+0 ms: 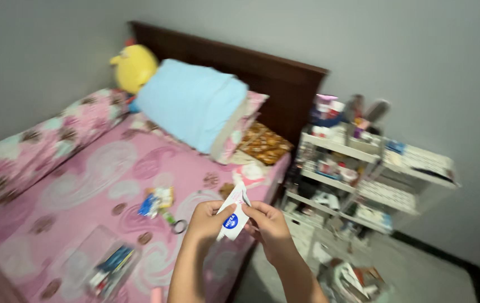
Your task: The person organizes various personal care and medical items on a bed, placing some into a plastic container, discarding packaging into a trash bag, and arranging bottles and tubes on a tiered shelf.
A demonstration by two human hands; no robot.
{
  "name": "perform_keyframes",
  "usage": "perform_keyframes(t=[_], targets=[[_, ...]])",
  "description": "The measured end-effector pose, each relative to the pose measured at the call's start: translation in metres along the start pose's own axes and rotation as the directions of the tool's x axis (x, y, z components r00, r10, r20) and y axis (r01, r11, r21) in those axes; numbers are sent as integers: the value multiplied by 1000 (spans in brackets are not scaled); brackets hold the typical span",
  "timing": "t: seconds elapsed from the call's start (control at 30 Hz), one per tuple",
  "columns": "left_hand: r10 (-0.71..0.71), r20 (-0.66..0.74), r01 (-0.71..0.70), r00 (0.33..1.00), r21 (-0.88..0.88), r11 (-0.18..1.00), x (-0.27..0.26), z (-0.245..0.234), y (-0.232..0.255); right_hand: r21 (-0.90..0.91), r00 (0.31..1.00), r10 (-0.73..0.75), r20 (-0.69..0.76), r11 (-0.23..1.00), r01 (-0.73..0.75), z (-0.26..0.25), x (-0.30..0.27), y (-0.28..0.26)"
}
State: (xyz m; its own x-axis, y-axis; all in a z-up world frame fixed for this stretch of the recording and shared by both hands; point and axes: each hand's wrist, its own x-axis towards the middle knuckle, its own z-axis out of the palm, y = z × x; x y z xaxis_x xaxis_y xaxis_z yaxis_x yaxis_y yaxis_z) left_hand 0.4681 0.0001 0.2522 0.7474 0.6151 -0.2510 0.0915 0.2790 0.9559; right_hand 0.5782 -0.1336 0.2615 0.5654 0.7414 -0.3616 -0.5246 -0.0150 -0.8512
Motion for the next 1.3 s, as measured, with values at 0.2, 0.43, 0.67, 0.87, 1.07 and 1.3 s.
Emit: perform_keyframes(t=[0.2,0.43,0.67,0.87,1.07,1.3], targets=[[89,206,-105,975,70,992,25,81,0,80,983,-84,-162,992,98,-77,-22,-30],[93,385,-89,918,-30,996,28,139,3,456,998,-1,-61,889,29,-145,-38,-46],[56,216,-38,975,-88,995,13,182,21,712,998,-54,-35,699,63,-177,-35,-47],[123,223,-77,967,-204,976,16,201,20,625,965,-202,-170,735,264,-186,-51,-69],[257,164,-217,952,-228,949,32,215,7,350,894,-277,-352,847,400,-179,-71,-87],[285,134,-251,949,-223,942,36,230,8,338,867,-346,-359,818,466,-190,-71,-96]])
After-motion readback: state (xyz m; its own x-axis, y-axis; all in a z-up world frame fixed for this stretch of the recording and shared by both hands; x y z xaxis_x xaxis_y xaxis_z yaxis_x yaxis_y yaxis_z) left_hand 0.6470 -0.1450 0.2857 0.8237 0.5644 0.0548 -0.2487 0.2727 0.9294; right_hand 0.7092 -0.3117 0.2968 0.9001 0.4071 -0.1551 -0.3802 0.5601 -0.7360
